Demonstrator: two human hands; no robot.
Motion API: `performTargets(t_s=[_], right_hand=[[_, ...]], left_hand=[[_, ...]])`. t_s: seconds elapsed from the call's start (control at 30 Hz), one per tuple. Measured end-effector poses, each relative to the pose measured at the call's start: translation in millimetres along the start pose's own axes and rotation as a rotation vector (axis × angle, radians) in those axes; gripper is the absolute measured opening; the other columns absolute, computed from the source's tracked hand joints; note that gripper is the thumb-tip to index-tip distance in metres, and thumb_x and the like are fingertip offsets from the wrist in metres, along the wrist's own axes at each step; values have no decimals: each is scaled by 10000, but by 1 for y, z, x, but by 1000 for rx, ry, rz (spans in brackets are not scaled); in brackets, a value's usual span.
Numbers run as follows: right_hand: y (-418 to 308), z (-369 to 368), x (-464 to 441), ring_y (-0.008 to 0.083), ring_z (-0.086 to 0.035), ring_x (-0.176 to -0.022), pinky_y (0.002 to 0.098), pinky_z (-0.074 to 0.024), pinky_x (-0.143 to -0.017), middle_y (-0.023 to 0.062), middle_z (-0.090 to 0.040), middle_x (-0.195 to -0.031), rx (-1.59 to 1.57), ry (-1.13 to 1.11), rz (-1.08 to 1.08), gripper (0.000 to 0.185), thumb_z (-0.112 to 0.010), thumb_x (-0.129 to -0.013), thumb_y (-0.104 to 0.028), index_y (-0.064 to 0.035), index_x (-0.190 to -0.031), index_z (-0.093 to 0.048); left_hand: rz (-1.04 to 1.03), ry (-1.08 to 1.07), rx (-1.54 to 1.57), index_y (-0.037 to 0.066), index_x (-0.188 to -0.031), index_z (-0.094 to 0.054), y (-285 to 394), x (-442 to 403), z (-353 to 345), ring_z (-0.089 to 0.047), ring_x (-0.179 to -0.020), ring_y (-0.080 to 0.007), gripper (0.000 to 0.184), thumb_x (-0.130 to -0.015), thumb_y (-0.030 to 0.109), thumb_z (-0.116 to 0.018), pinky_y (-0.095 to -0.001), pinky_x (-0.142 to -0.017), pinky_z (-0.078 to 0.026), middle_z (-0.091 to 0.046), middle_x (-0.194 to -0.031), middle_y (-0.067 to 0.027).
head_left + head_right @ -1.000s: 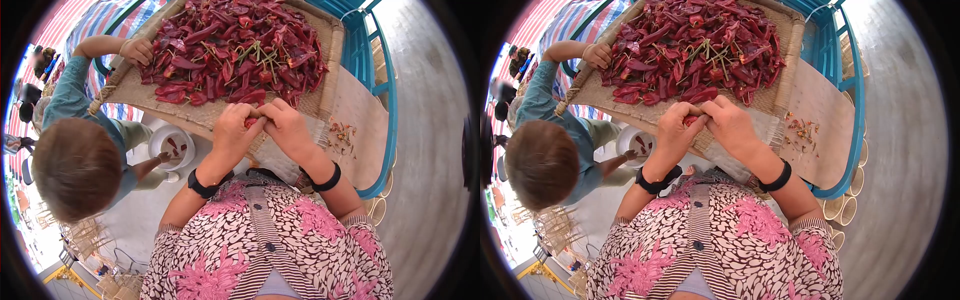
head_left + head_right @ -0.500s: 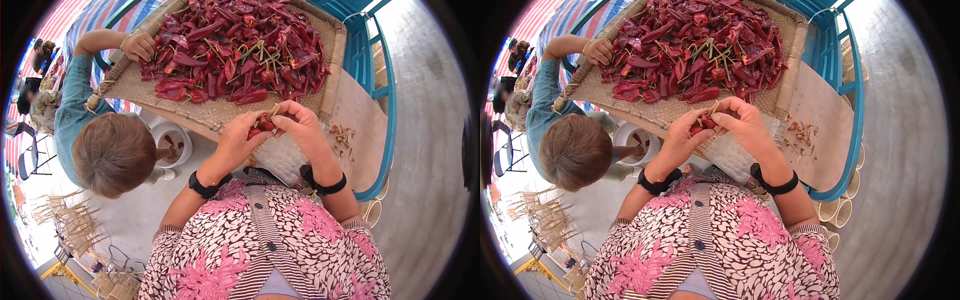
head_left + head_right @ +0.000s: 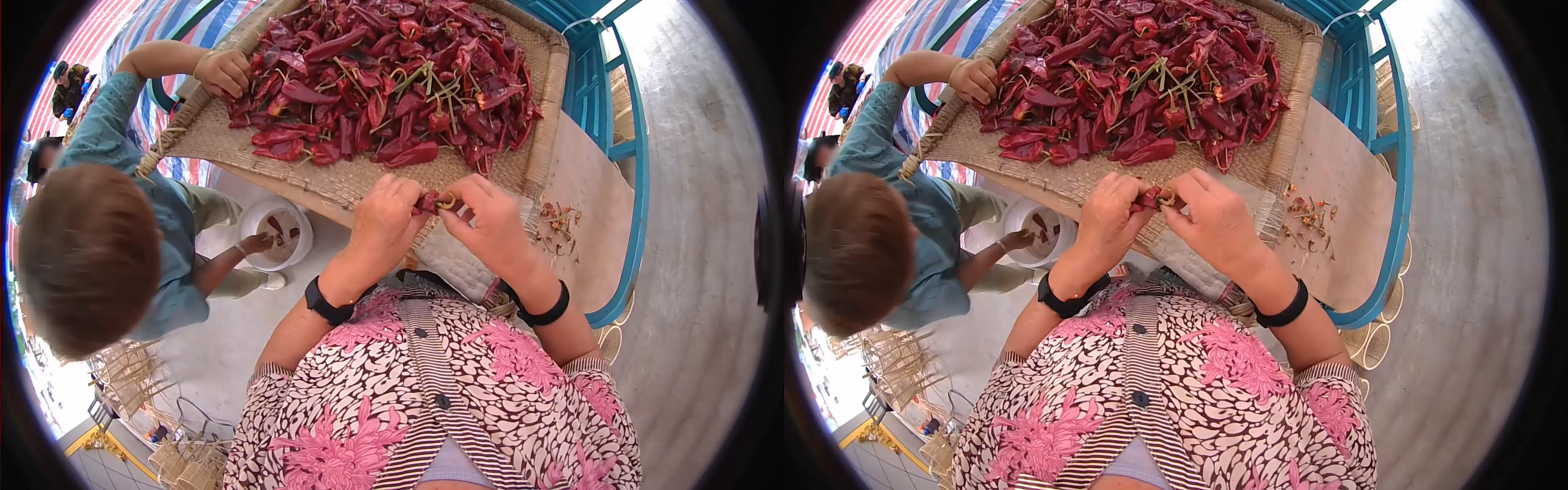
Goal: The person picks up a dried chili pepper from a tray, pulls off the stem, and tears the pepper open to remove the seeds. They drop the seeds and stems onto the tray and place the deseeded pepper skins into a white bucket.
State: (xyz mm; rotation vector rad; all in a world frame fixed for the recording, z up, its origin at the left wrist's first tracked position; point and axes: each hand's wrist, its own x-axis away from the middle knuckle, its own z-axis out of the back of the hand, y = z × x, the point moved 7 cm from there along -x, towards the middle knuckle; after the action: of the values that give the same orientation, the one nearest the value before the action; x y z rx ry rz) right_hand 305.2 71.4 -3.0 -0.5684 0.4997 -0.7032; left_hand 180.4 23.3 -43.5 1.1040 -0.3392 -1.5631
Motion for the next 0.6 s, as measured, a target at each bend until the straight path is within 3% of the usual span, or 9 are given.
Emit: performTargets(t_s=[0.23,0.33,0.4,0.5,0.6], right_hand=[[6,-19,5,324,-577,-702,404,-470,-575,112,-537,-783,144,18,120,210,-672,-718,-46,-47,-890,-551],[9,-17,5,287,-589,-686,373,-479,-573,109,-556,-780,114,13,114,178,-678,-741,-57,-32,-879,-569],[15,-11,4,250,-597,-682,341,-483,-576,105,-578,-787,-106,-48,-50,148,-682,-763,-59,-21,-869,-586],[12,-5,4,205,-604,-683,301,-485,-587,102,-610,-804,-280,-19,-128,111,-686,-793,-58,-9,-856,-609],[6,-2,9,196,-612,-687,288,-488,-594,101,-629,-816,-329,50,-141,99,-689,-804,-45,-6,-861,-618]], left_hand=[[-33,-32,-78,37,-902,-547,1,1,-13,-527,-826,-346,248,-691,-30,-658,-431,-699,-433,-559,-845,-128],[-15,-51,-23,35,-951,-561,2,1,-10,-531,-852,-352,265,-707,-22,-644,-423,-719,-437,-561,-860,-132],[-6,-52,9,36,-970,-573,5,-1,-3,-533,-860,-360,256,-728,-5,-643,-413,-734,-439,-564,-858,-134],[42,-119,105,24,-1009,-585,2,0,-1,-548,-828,-321,249,-765,12,-636,-374,-727,-442,-550,-824,-125],[221,-147,400,14,-1004,-588,-1,4,-1,-543,-724,-199,186,-821,15,-621,-295,-656,-427,-551,-786,-64]])
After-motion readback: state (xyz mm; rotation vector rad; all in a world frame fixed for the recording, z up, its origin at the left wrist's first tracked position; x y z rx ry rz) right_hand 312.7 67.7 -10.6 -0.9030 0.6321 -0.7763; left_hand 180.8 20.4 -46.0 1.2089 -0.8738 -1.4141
